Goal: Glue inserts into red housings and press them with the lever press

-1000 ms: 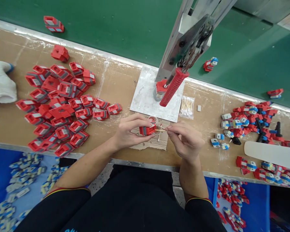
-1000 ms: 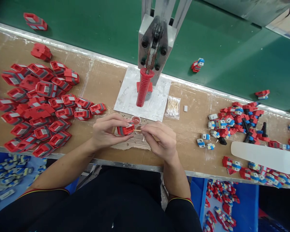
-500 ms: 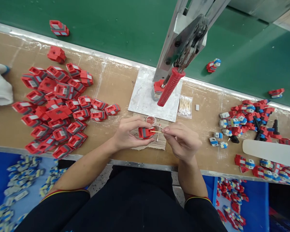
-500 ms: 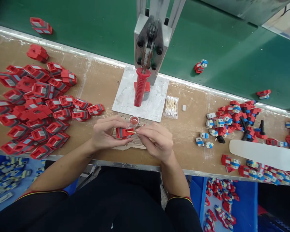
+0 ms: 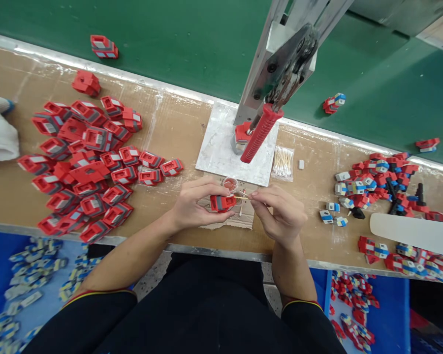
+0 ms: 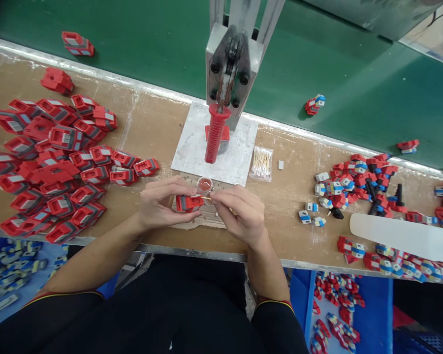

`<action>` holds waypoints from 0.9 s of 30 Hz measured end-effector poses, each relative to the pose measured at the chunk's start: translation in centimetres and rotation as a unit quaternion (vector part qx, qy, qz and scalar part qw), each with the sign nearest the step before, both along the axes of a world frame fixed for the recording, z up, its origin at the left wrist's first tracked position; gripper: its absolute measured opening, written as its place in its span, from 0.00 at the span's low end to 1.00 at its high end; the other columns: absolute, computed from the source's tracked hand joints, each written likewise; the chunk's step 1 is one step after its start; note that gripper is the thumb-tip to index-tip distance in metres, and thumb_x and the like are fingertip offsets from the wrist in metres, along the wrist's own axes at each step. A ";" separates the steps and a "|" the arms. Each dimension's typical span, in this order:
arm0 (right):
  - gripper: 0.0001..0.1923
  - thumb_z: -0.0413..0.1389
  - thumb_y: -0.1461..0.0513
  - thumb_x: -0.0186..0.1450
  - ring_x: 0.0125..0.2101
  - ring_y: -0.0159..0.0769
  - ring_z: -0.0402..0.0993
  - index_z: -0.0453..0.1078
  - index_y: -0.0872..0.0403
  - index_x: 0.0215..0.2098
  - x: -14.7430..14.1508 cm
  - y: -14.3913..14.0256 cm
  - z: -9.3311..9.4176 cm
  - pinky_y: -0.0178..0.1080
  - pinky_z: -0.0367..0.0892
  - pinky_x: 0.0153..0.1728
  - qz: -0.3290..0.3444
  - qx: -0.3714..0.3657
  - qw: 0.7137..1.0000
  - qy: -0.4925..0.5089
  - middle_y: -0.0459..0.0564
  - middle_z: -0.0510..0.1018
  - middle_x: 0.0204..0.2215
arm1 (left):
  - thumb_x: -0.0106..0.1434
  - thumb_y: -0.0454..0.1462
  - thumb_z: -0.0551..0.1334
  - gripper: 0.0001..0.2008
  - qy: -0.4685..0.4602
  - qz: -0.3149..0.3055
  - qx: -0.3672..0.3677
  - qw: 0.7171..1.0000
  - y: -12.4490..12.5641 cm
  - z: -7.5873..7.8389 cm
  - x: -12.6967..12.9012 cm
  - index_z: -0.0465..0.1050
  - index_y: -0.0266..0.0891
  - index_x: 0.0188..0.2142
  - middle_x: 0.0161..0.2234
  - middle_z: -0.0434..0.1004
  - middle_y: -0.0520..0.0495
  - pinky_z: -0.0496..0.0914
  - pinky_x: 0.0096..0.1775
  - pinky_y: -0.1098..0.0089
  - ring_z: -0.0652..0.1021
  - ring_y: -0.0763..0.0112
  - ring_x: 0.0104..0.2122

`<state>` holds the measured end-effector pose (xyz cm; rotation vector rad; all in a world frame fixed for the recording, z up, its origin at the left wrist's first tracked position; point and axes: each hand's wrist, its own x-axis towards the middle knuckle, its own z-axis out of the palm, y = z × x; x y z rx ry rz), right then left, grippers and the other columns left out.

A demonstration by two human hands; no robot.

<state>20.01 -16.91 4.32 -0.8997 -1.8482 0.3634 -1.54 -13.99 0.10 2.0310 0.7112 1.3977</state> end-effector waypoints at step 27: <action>0.17 0.61 0.72 0.68 0.31 0.36 0.85 0.80 0.48 0.51 0.2 -0.2 -0.1 0.38 0.79 0.31 0.024 -0.013 1.000 0.006 0.48 0.89 0.35 | 0.58 0.35 0.78 0.14 -0.003 -0.003 0.011 1.000 0.0 0.0 0.1 0.80 0.39 0.42 0.35 0.86 0.45 0.80 0.35 0.71 0.84 0.69 0.32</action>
